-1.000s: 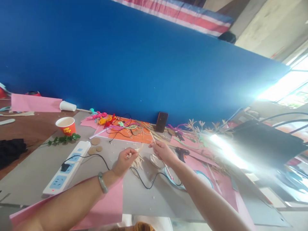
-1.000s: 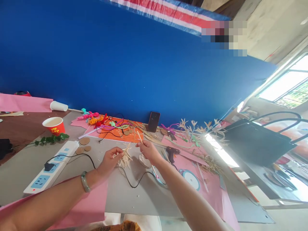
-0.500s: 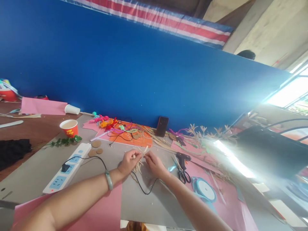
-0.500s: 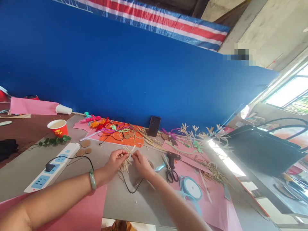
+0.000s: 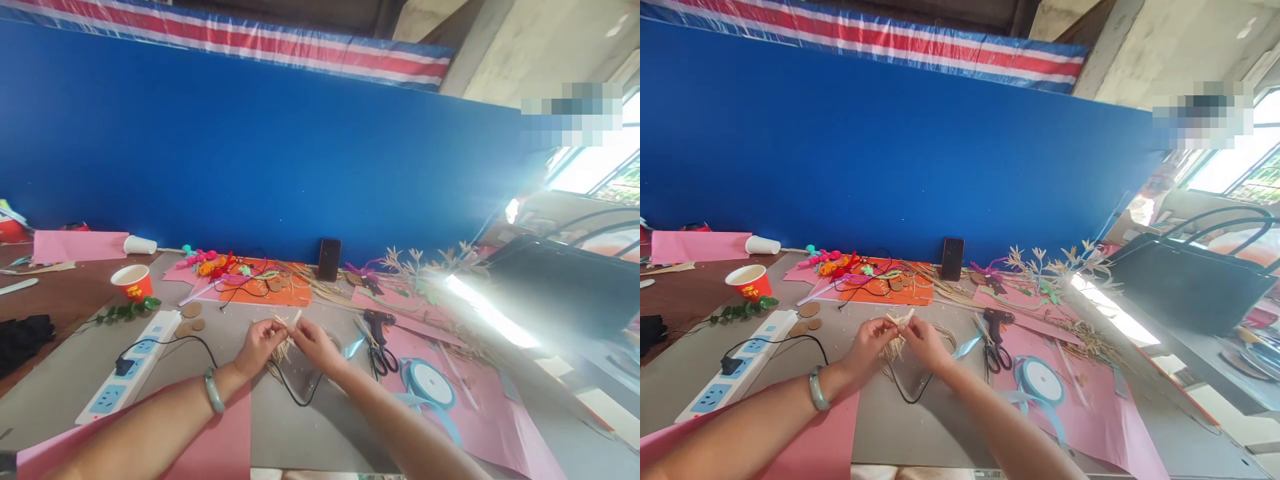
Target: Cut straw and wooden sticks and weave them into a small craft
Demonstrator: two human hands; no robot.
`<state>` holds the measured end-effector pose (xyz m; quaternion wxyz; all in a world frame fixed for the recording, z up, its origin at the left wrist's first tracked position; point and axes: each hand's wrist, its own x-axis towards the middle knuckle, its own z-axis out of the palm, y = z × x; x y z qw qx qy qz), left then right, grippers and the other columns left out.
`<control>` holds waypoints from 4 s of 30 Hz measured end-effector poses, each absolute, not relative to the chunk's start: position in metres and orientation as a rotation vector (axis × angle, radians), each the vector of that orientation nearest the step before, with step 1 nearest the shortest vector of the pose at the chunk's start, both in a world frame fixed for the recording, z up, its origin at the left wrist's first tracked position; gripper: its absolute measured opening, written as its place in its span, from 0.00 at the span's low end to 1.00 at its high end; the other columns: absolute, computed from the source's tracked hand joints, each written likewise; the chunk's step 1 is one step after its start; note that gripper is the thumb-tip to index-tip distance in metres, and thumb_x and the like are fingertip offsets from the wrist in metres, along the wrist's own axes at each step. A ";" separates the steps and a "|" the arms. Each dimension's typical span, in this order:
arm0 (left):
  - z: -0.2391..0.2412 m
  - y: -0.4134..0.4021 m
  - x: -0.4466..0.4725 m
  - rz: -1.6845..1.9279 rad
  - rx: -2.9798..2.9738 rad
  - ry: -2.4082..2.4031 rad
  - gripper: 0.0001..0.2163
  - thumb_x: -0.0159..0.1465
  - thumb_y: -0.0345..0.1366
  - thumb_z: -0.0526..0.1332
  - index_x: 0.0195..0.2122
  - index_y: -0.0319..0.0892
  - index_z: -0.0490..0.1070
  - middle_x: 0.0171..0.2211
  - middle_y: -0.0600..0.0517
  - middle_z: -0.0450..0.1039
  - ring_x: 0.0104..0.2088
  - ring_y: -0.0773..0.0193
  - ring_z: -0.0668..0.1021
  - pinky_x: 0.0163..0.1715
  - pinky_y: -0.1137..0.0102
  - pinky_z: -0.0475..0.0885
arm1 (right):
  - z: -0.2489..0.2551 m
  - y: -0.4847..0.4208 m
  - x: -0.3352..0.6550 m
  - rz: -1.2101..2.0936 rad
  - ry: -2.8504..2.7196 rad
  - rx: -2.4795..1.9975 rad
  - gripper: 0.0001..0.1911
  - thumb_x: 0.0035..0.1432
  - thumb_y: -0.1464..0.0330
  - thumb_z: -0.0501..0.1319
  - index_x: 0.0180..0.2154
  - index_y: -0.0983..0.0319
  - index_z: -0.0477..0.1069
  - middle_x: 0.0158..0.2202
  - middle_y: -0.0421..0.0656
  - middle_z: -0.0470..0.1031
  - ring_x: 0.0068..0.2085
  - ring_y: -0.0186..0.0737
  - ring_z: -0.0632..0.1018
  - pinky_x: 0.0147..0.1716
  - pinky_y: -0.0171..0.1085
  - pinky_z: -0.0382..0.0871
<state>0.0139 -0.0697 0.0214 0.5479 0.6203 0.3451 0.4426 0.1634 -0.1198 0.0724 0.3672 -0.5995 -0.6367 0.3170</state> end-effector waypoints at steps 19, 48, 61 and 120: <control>0.046 -0.077 0.004 0.945 1.414 0.762 0.12 0.57 0.44 0.63 0.27 0.38 0.70 0.21 0.55 0.65 0.22 0.71 0.66 0.24 0.75 0.61 | 0.093 -0.117 0.191 1.488 -0.949 -1.333 0.21 0.52 0.50 0.58 0.26 0.60 0.57 0.16 0.29 0.50 0.16 0.24 0.46 0.14 0.29 0.35; 0.047 -0.083 0.002 0.875 1.331 0.754 0.13 0.55 0.45 0.64 0.26 0.39 0.70 0.21 0.54 0.68 0.21 0.70 0.69 0.23 0.74 0.63 | 0.107 -0.128 0.192 1.542 -0.935 -1.387 0.22 0.51 0.50 0.58 0.25 0.60 0.55 0.16 0.30 0.51 0.16 0.24 0.46 0.15 0.30 0.34; 0.036 -0.080 0.006 0.888 1.567 0.758 0.11 0.55 0.44 0.64 0.28 0.39 0.76 0.27 0.49 0.75 0.30 0.63 0.74 0.33 0.70 0.69 | 0.102 -0.121 0.206 1.044 -1.536 -1.678 0.12 0.52 0.61 0.58 0.25 0.63 0.67 0.18 0.34 0.60 0.20 0.28 0.58 0.19 0.30 0.50; 0.036 -0.071 0.005 0.919 1.221 0.791 0.14 0.56 0.45 0.63 0.30 0.37 0.72 0.22 0.54 0.69 0.22 0.70 0.70 0.23 0.75 0.64 | 0.106 -0.094 0.188 0.726 -1.791 -1.690 0.06 0.56 0.66 0.52 0.30 0.61 0.64 0.24 0.36 0.64 0.27 0.33 0.65 0.29 0.33 0.58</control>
